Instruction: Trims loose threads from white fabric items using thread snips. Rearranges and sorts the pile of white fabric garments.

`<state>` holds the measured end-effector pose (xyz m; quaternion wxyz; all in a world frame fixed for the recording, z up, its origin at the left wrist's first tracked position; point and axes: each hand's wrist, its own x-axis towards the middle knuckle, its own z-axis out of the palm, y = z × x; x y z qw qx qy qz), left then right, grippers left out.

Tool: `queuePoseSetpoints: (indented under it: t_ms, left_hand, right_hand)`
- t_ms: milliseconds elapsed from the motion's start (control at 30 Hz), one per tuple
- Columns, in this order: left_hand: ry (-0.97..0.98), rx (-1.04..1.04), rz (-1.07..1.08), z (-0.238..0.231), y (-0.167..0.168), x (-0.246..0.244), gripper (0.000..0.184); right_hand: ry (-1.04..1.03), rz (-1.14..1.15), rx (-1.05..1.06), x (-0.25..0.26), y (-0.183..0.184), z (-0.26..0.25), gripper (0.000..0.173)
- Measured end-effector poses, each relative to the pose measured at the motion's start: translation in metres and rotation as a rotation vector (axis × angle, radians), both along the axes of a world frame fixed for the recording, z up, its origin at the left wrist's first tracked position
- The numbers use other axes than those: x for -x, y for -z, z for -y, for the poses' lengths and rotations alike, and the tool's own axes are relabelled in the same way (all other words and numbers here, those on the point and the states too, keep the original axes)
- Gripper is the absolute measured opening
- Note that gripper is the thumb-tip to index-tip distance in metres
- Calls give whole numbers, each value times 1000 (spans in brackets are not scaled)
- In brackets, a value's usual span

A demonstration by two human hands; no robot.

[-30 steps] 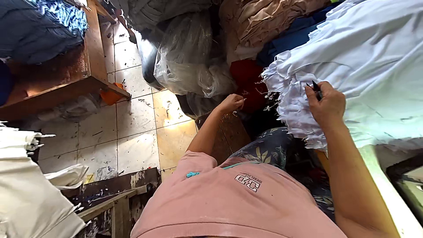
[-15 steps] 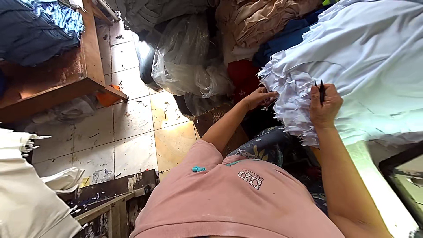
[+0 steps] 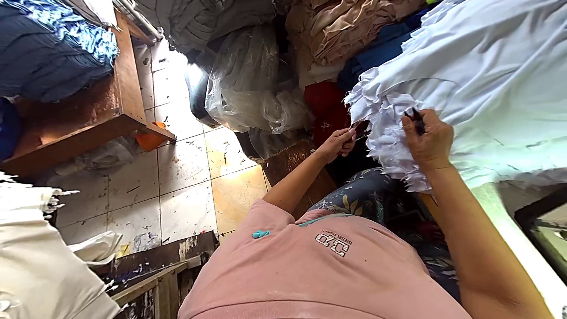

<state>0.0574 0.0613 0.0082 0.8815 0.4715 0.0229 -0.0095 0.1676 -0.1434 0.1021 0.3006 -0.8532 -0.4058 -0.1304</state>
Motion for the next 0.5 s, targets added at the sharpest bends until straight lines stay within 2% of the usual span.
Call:
queuePoseSetpoints:
  t_ms: [100, 233, 333, 400, 500]
  left_hand:
    - [-3, 29, -7, 3, 2, 8, 38]
    - [22, 91, -9, 2, -1, 11, 39]
    - [53, 145, -16, 0, -7, 13, 38]
    - [87, 245, -7, -2, -5, 15, 38]
    - [146, 427, 17, -3, -2, 17, 39]
  right_hand:
    - [-209, 120, 245, 10, -16, -12, 39]
    - [-278, 220, 551, 18, -15, -46, 26]
    - [-342, 277, 517, 11, 1, -66, 25]
    - [-391, 295, 451, 7, 9, -73, 24]
    - [-459, 266, 483, 5, 12, -79, 20]
